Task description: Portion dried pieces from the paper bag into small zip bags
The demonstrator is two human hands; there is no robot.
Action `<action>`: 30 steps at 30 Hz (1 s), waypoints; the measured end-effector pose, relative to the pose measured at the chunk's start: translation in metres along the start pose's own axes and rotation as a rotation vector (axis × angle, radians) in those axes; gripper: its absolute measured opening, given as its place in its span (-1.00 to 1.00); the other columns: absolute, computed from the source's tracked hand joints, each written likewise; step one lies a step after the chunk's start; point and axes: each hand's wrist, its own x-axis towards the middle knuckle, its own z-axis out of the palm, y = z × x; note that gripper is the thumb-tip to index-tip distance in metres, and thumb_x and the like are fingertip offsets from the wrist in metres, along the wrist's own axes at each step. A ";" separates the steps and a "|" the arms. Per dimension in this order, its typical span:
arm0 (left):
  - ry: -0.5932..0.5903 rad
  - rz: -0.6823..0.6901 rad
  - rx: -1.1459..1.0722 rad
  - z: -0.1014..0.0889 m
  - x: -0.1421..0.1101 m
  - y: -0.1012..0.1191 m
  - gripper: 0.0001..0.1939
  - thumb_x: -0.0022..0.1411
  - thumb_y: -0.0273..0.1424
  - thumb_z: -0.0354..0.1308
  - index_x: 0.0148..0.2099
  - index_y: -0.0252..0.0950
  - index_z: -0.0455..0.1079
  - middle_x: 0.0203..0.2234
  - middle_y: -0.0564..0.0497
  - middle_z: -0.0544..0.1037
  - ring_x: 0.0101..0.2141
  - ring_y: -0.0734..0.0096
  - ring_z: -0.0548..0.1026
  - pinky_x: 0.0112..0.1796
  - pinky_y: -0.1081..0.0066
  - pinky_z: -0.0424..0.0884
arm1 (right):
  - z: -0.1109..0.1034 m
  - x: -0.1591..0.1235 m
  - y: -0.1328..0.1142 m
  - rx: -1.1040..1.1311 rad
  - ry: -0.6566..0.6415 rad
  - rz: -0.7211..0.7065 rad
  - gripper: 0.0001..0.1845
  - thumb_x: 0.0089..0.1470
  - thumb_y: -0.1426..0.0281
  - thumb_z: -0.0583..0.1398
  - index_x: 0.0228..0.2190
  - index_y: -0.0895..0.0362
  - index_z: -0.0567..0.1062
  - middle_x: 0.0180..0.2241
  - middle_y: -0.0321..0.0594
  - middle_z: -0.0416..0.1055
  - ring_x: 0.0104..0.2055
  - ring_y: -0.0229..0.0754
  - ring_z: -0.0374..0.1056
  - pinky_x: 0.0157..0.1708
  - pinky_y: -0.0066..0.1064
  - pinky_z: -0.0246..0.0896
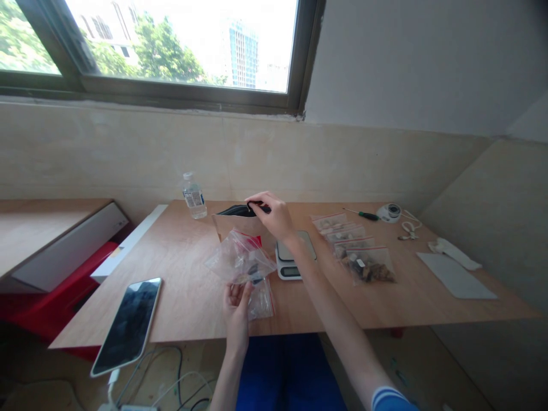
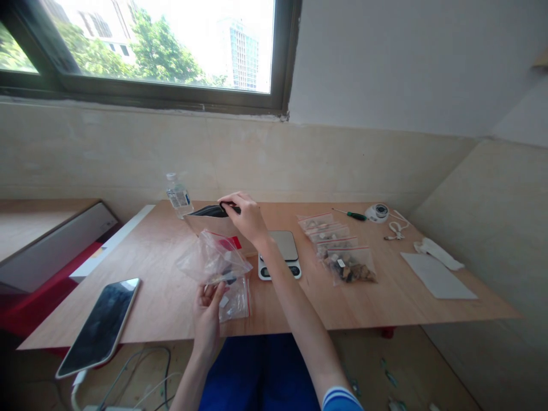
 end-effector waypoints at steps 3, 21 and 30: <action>0.018 0.002 0.006 0.000 0.001 0.000 -0.55 -0.01 -0.25 0.30 -0.07 -0.27 0.34 -0.18 -0.08 0.55 -0.09 0.27 0.48 -0.10 0.37 0.36 | -0.007 -0.003 -0.002 0.043 -0.033 -0.038 -0.84 0.11 0.42 0.15 -0.27 0.09 0.52 -0.25 -0.25 0.50 -0.14 -0.24 0.37 -0.16 -0.44 0.25; 0.001 -0.004 0.005 -0.003 0.003 -0.005 -0.63 0.02 -0.25 0.29 -0.12 -0.26 0.42 -0.20 -0.03 0.57 -0.16 0.36 0.50 -0.12 0.45 0.36 | -0.028 -0.015 -0.024 -0.183 -0.158 -0.047 -0.72 0.15 0.45 0.05 -0.14 0.15 0.46 -0.11 -0.11 0.39 -0.02 -0.14 0.25 0.03 -0.26 0.11; -0.033 0.009 -0.006 -0.001 -0.001 -0.001 -0.47 0.10 -0.24 0.23 0.13 -0.17 0.32 -0.09 -0.03 0.54 -0.02 0.32 0.45 0.00 0.38 0.30 | -0.034 -0.055 -0.023 0.123 -0.645 0.370 -0.83 0.10 0.42 0.12 -0.36 0.15 0.52 -0.41 -0.27 0.50 -0.41 -0.26 0.38 -0.42 -0.47 0.22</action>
